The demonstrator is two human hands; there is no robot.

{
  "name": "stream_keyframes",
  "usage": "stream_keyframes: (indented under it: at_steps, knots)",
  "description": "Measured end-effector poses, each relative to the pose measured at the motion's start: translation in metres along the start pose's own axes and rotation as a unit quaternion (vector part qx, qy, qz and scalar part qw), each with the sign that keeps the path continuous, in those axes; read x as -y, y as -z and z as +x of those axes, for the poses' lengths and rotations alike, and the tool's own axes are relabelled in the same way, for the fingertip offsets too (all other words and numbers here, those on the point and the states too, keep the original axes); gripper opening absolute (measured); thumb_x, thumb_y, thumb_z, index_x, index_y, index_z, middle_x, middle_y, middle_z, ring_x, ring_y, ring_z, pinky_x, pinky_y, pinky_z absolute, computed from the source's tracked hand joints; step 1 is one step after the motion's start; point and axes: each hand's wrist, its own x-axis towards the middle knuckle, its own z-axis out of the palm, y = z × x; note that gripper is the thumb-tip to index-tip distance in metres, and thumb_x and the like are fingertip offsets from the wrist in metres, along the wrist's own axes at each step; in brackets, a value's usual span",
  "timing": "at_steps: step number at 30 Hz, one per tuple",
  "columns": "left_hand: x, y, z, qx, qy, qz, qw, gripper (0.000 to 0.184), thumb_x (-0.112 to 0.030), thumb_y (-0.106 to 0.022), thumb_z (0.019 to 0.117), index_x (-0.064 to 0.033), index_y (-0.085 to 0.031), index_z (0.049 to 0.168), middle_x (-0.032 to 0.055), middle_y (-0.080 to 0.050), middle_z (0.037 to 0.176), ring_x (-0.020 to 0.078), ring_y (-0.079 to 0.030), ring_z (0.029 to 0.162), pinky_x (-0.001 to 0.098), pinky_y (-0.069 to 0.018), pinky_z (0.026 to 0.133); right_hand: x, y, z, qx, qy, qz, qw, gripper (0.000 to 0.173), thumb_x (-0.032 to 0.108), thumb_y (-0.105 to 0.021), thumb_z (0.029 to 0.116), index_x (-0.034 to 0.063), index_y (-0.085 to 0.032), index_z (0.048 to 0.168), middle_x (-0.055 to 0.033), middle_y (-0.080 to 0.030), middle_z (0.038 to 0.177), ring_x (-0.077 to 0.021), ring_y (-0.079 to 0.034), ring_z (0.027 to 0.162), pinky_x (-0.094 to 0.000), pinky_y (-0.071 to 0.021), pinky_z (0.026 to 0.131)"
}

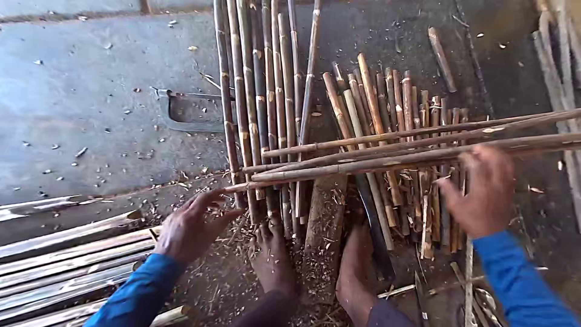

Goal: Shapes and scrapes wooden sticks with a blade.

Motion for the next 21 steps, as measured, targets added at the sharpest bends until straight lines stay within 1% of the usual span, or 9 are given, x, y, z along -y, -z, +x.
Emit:
stream_keyframes:
  at_steps: [2,4,5,7,10,12,16,18,21]
  knots:
    - [-0.012,-0.021,-0.001,0.006,-0.013,-0.064,0.998,0.062,-0.044,-0.076,0.0900,-0.0090,-0.060,0.138,0.0127,-0.072,0.116,0.0280,-0.072,0.102,0.0562,-0.0587,0.091,-0.111,-0.080,0.011,-0.027,0.154,-0.018,0.988,0.045,0.021,-0.067,0.0997,-0.0113,-0.060,0.131,-0.0314,-0.055,0.141,-0.0474,-0.054,0.130,-0.0590,-0.0448,0.109]
    - [-0.020,-0.037,-0.006,-0.001,-0.017,-0.087,0.996,0.059,-0.046,-0.075,0.0905,-0.0099,-0.062,0.135,0.0074,-0.072,0.116,0.0209,-0.072,0.102,0.0502,-0.0603,0.092,-0.205,-0.166,0.004,-0.055,0.234,-0.030,0.970,0.046,0.048,-0.069,0.0943,0.0083,-0.073,0.118,-0.0117,-0.072,0.118,-0.0282,-0.072,0.099,-0.0512,-0.0623,0.079]
    - [-0.024,-0.041,-0.008,-0.016,-0.010,-0.096,0.995,0.059,-0.046,-0.075,0.0904,-0.0099,-0.062,0.135,0.0060,-0.072,0.114,0.0187,-0.072,0.100,0.0475,-0.0611,0.091,-0.224,-0.192,-0.012,-0.038,0.208,-0.012,0.977,0.048,0.051,-0.069,0.0929,0.0097,-0.074,0.117,-0.0101,-0.073,0.112,-0.0267,-0.074,0.090,-0.0515,-0.0626,0.073]
    - [-0.030,-0.044,-0.009,-0.051,0.036,-0.127,0.990,0.057,-0.043,-0.075,0.0919,-0.0102,-0.061,0.136,0.0066,-0.071,0.116,0.0171,-0.072,0.098,0.0437,-0.0625,0.089,-0.242,-0.223,-0.047,0.002,0.114,0.023,0.993,0.057,0.050,-0.073,0.0906,0.0049,-0.068,0.125,-0.0164,-0.072,0.114,-0.0335,-0.072,0.093,-0.0576,-0.0606,0.078]
    - [-0.031,-0.041,-0.003,-0.110,0.140,-0.160,0.971,0.058,-0.042,-0.072,0.0952,-0.0059,-0.057,0.138,0.0136,-0.071,0.119,0.0228,-0.073,0.098,0.0465,-0.0619,0.088,-0.253,-0.253,-0.079,0.017,0.013,0.067,0.998,0.062,0.048,-0.076,0.0874,0.0024,-0.066,0.129,-0.0191,-0.072,0.112,-0.0368,-0.072,0.097,-0.0620,-0.0569,0.085]
    - [-0.029,-0.035,0.005,-0.115,0.199,-0.156,0.960,0.062,-0.047,-0.069,0.0966,-0.0045,-0.056,0.140,0.0176,-0.067,0.125,0.0274,-0.071,0.104,0.0504,-0.0593,0.092,-0.254,-0.265,-0.086,0.009,-0.011,0.100,0.995,0.063,0.051,-0.075,0.0870,0.0029,-0.066,0.127,-0.0173,-0.075,0.100,-0.0341,-0.073,0.088,-0.0609,-0.0574,0.080]
    - [-0.020,-0.039,0.009,-0.101,0.261,-0.160,0.947,0.051,-0.048,-0.067,0.0979,-0.0054,-0.068,0.125,0.0157,-0.073,0.111,0.0291,-0.071,0.103,0.0589,-0.0543,0.095,-0.247,-0.259,-0.068,0.043,-0.006,0.158,0.987,0.073,0.067,-0.065,0.0890,0.0047,-0.066,0.127,-0.0118,-0.072,0.086,-0.0252,-0.070,0.074,-0.0543,-0.0584,0.070]
    - [-0.035,-0.044,0.003,-0.130,0.266,-0.174,0.939,0.041,-0.043,-0.068,0.0986,-0.0065,-0.072,0.117,0.0120,-0.075,0.104,0.0242,-0.073,0.095,0.0548,-0.0570,0.091,-0.243,-0.248,-0.057,0.099,-0.015,0.184,0.978,0.072,0.070,-0.063,0.0892,0.0080,-0.067,0.127,-0.0068,-0.073,0.089,-0.0191,-0.071,0.073,-0.0476,-0.0615,0.069]
    - [-0.075,-0.051,-0.014,-0.142,0.229,-0.231,0.935,0.035,-0.030,-0.073,0.0968,-0.0048,-0.070,0.120,0.0080,-0.075,0.104,0.0168,-0.073,0.092,0.0430,-0.0613,0.088,-0.243,-0.238,-0.049,0.167,-0.026,0.244,0.955,0.057,0.063,-0.063,0.0931,0.0103,-0.069,0.114,-0.0023,-0.067,0.070,-0.0173,-0.063,0.051,-0.0394,-0.0578,0.048]
